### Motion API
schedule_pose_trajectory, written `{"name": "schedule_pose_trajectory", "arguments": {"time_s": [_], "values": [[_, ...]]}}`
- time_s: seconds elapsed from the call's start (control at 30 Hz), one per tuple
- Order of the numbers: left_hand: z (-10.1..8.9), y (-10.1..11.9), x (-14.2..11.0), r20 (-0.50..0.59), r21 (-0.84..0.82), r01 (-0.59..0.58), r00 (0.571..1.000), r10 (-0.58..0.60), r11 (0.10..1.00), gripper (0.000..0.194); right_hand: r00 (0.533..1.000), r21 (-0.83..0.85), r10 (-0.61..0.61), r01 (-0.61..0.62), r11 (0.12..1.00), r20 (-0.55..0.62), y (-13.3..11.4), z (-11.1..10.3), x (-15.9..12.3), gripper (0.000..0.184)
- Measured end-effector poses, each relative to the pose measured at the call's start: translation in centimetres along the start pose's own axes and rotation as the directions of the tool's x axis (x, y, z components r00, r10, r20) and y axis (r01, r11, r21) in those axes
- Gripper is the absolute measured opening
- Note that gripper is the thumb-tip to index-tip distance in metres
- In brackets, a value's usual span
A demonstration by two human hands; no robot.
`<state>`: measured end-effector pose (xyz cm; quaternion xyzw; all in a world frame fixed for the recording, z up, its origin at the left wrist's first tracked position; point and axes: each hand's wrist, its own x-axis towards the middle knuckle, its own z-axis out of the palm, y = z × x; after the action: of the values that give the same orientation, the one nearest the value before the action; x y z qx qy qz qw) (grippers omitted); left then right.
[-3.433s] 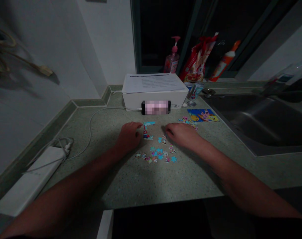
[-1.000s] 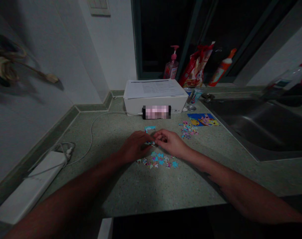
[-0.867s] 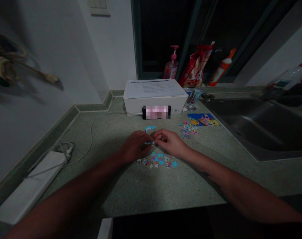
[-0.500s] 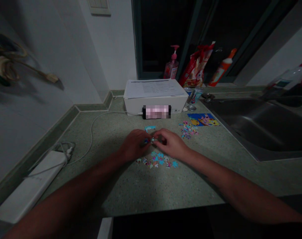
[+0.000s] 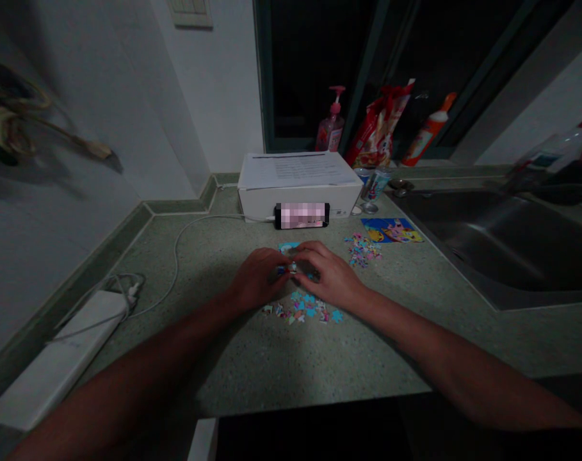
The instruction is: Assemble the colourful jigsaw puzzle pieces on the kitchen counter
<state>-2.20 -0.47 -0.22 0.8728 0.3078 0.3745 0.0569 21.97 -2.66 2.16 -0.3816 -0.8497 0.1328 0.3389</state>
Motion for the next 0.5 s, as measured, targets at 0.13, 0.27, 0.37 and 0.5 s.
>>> {"name": "schedule_pose_trajectory", "arguments": {"time_s": [0.13,0.27,0.37,0.5], "values": [[0.13,-0.03,-0.08,0.001,-0.005,0.016,1.000,-0.016,1.000,0.010,1.000,-0.007,-0.010,0.010,1.000,-0.013,0.09,0.10,0.01,0.027],[0.06,0.08,-0.08,0.023,0.009,0.032,0.999,-0.032,0.999,0.011,1.000,-0.030,-0.018,0.017,0.999,-0.023,0.08,0.08,0.02,0.026],[-0.03,0.13,-0.11,0.052,0.027,0.048,0.997,-0.049,0.998,0.016,0.999,-0.049,-0.037,0.035,0.998,-0.039,0.08,0.09,0.01,0.024],[0.05,0.04,-0.17,0.073,0.032,0.070,0.995,-0.072,0.997,0.017,0.998,-0.054,-0.027,0.024,0.998,-0.050,0.02,0.13,0.01,0.026]]}}
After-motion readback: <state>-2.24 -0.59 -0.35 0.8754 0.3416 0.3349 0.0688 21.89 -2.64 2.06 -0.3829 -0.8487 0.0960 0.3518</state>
